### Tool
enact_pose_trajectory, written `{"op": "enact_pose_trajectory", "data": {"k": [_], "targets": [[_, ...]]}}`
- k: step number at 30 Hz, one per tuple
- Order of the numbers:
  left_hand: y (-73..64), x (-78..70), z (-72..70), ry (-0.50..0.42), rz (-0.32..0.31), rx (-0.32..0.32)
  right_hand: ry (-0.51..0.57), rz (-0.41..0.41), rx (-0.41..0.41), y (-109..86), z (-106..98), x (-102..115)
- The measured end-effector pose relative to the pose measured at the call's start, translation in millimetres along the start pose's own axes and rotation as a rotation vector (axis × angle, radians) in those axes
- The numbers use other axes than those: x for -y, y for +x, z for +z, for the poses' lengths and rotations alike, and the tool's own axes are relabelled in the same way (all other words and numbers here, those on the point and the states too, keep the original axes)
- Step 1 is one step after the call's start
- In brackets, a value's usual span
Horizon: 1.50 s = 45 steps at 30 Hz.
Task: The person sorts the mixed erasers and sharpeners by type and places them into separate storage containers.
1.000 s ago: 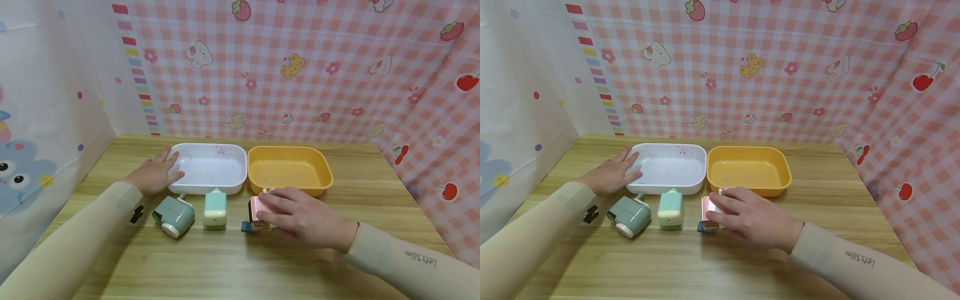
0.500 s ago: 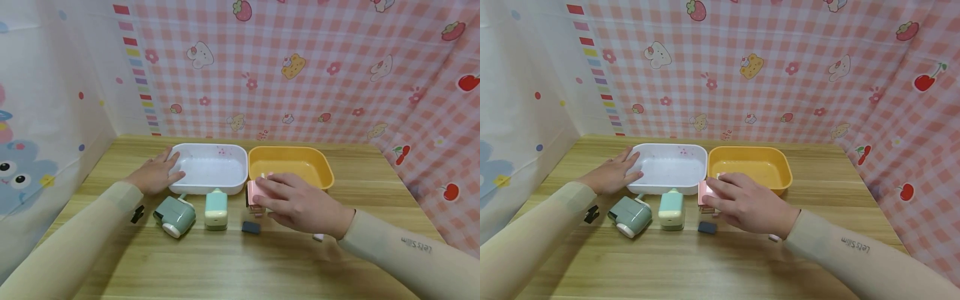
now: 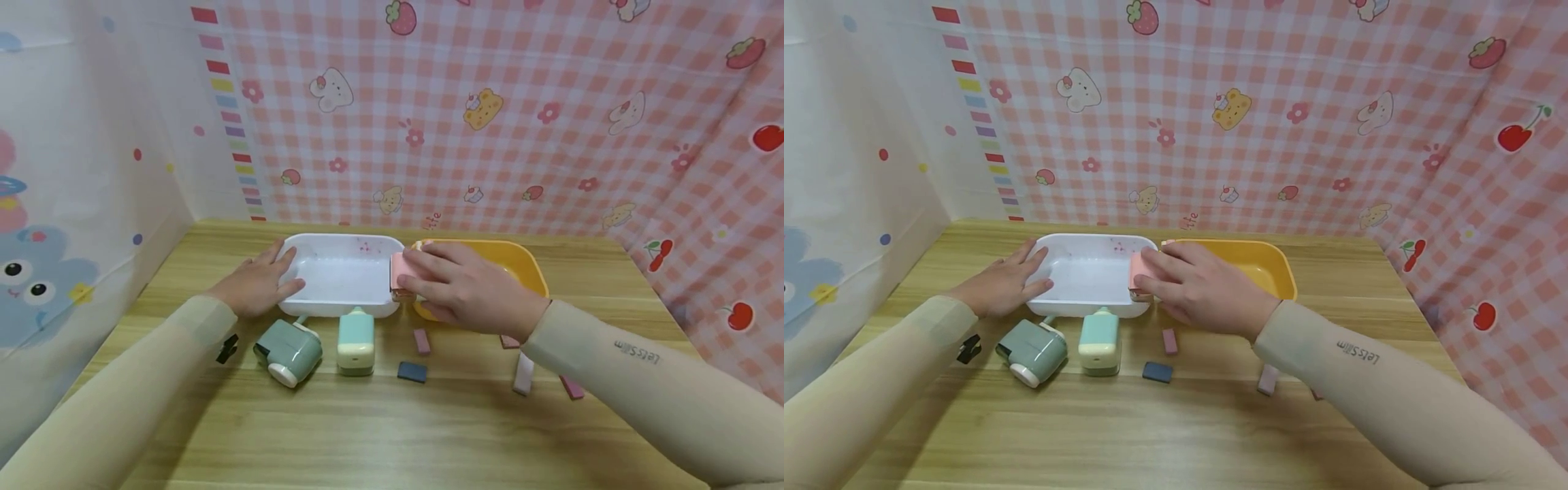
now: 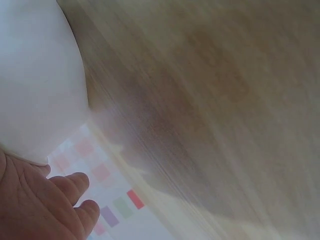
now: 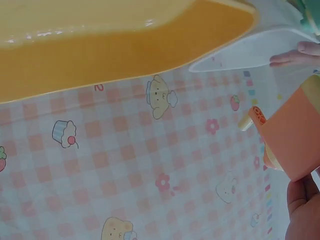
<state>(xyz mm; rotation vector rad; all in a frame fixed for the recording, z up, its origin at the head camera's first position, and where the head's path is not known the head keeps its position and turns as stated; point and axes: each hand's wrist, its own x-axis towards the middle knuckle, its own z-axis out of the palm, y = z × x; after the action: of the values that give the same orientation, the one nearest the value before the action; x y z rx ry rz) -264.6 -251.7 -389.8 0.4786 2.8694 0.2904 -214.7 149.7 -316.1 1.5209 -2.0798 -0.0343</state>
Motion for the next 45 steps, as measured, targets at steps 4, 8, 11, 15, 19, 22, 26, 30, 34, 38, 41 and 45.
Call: {"op": "enact_pose_trajectory", "data": {"k": [4, 8, 11, 15, 19, 22, 26, 30, 34, 38, 41, 45], "targets": [[0.3, -0.8, 0.3, 0.011, 0.006, -0.013, -0.005, -0.019, -0.005, 11.0, 10, -7], [0.8, -1.4, 0.9, 0.018, 0.013, -0.023, -0.015, -0.027, 0.010, 19.6, 20, -13], [0.9, -1.9, 0.3, 0.015, 0.013, -0.022, -0.017, -0.017, 0.037, 25.4, 26, -17], [0.9, -2.2, -0.9, 0.019, 0.008, -0.019, -0.009, 0.015, 0.083, 33.3, 35, -22], [0.8, -1.8, -0.8, 0.024, 0.005, -0.017, 0.005, 0.035, 0.124, 42.6, 42, -24], [0.9, -1.0, 0.4, 0.027, 0.005, -0.019, -0.005, 0.031, 0.143, 49.7, 48, -23], [1.6, -0.5, 1.5, 0.028, 0.003, -0.021, -0.030, 0.027, 0.180, 59.5, 56, -21], [1.6, -1.0, 1.9, 0.028, 0.002, -0.020, -0.035, 0.040, 0.224, 68.3, 64, -20], [1.4, -1.0, 2.5, 0.033, 0.005, -0.029, -0.036, 0.035, 0.213, 75.6, 72, -20], [1.1, -1.4, 2.7, 0.037, 0.004, -0.039, -0.040, 0.033, 0.216, 82.6, 79, -18], [0.8, -1.6, 2.9, 0.038, 0.000, -0.042, -0.042, 0.040, 0.249, 87.4, 83, -16], [0.8, -1.3, 3.1, 0.043, 0.002, -0.047, -0.038, 0.039, 0.259, 93.1, 88, -14]]}}
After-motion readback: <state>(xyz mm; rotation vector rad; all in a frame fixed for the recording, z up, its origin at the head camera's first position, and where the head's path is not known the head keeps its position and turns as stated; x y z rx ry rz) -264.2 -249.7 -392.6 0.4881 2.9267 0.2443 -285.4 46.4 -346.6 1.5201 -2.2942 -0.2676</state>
